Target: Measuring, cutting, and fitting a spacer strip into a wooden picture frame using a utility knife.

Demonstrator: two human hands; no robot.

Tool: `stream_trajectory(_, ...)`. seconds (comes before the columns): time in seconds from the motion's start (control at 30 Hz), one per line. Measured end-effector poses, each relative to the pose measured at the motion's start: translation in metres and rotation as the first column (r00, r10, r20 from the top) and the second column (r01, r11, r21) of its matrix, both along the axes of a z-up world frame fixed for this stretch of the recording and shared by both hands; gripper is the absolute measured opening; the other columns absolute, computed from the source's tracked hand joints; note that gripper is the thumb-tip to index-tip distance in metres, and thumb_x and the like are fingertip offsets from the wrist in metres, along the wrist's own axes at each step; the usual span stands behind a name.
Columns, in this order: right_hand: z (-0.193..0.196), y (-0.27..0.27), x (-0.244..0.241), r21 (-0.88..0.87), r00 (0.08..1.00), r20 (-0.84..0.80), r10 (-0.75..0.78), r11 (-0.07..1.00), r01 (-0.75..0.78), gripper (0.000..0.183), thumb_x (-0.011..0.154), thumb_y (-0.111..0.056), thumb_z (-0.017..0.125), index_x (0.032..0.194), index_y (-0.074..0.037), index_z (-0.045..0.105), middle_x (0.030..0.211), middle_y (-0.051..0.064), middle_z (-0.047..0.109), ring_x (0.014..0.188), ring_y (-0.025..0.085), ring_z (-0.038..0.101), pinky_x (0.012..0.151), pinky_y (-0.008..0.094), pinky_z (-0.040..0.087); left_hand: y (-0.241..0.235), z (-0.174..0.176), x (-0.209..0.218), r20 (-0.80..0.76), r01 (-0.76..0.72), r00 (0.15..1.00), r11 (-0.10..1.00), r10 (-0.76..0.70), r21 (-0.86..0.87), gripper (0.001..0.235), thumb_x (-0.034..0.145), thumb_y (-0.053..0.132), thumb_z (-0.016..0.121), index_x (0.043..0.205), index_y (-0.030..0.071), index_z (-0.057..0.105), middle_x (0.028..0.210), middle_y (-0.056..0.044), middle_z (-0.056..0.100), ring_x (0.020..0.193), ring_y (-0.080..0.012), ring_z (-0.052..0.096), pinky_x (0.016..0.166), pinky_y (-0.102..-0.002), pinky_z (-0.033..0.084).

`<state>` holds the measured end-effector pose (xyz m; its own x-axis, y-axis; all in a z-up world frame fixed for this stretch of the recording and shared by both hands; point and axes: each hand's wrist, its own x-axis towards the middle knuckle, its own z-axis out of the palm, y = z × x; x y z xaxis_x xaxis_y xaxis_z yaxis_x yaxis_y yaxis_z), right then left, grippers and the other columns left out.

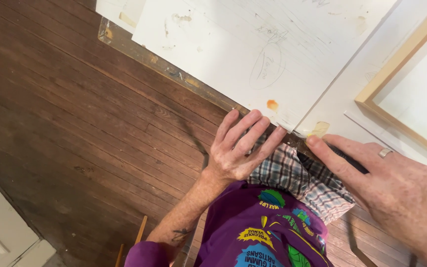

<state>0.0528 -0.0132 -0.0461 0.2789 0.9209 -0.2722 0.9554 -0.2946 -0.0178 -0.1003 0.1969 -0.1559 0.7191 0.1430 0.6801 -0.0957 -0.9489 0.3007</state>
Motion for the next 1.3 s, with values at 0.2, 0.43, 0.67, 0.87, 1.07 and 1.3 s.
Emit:
stream_trajectory(0.2, 0.0032, 0.004, 0.0025, 0.055, 1.0, -0.022, 0.017, 0.998, -0.016, 0.062, 0.098, -0.01, 0.056, 0.152, -0.038, 0.049, 0.144, -0.016, 0.063, 0.099, 0.009, 0.072, 0.044, 0.029, 0.051, 0.0001, 0.0001, -0.0021, -0.027, 0.02, 0.999, 0.999, -0.021, -0.029, 0.018, 0.106, 0.015, 0.072, 0.123, 0.014, 0.077, 0.129, -0.01, 0.06, 0.118, -0.0285, 0.071, 0.107, -0.051, 0.056)
stream_trajectory(0.43, 0.0055, 0.0055, 0.0005, 0.121, 0.998, -0.023, 0.054, 0.991, -0.051, 0.058, 0.099, -0.006, 0.052, 0.152, -0.029, 0.053, 0.142, -0.01, 0.066, 0.092, 0.011, 0.072, 0.049, 0.027, 0.052, -0.0009, 0.003, 0.0001, -0.011, 0.01, 1.0, 0.999, -0.01, -0.046, 0.017, 0.106, 0.013, 0.069, 0.12, 0.013, 0.079, 0.128, -0.01, 0.061, 0.118, -0.0286, 0.071, 0.109, -0.05, 0.054)
stream_trajectory(0.67, 0.0056, 0.0051, -0.0033, 0.099, 0.996, 0.063, 0.066, 0.992, -0.072, 0.073, 0.088, 0.003, 0.057, 0.153, -0.03, 0.054, 0.141, -0.014, 0.065, 0.076, 0.008, 0.069, 0.047, 0.025, 0.049, -0.0013, 0.0017, 0.0001, 0.001, -0.002, 1.0, 1.0, 0.002, -0.01, 0.016, 0.104, 0.016, 0.073, 0.12, 0.013, 0.078, 0.126, -0.011, 0.063, 0.116, -0.0298, 0.072, 0.108, -0.051, 0.054)
stream_trajectory(0.87, 0.0053, 0.0046, -0.0032, 0.069, 0.991, 0.108, 0.078, 0.994, -0.086, 0.075, 0.086, 0.002, 0.056, 0.153, -0.032, 0.054, 0.142, -0.014, 0.065, 0.077, 0.008, 0.07, 0.047, 0.024, 0.049, 0.0004, 0.0042, 0.0008, 0.003, -0.018, 1.0, 0.999, 0.018, 0.03, 0.018, 0.103, 0.021, 0.077, 0.118, 0.012, 0.077, 0.124, -0.009, 0.065, 0.113, -0.0277, 0.074, 0.103, -0.05, 0.059)
stream_trajectory(1.07, 0.0043, 0.0031, -0.0037, 0.084, 0.993, 0.093, 0.071, 0.993, -0.079, 0.076, 0.085, 0.006, 0.055, 0.152, -0.031, 0.055, 0.14, -0.014, 0.065, 0.078, 0.007, 0.07, 0.048, 0.024, 0.05, 0.0002, 0.0018, 0.002, 0.021, -0.027, 0.999, 0.999, 0.026, 0.036, 0.02, 0.102, 0.024, 0.079, 0.118, 0.013, 0.077, 0.122, -0.009, 0.066, 0.111, -0.0276, 0.075, 0.102, -0.05, 0.059)
stream_trajectory(1.3, 0.0066, 0.0047, -0.003, 0.097, 0.994, 0.08, 0.074, 0.992, -0.081, 0.073, 0.088, 0.006, 0.054, 0.152, -0.028, 0.055, 0.14, -0.012, 0.066, 0.088, 0.007, 0.071, 0.05, 0.024, 0.05, 0.0002, 0.0022, 0.0025, 0.03, -0.029, 0.999, 0.999, 0.028, 0.036, 0.021, 0.102, 0.026, 0.079, 0.117, 0.012, 0.076, 0.122, -0.009, 0.065, 0.111, -0.0272, 0.075, 0.101, -0.05, 0.061)
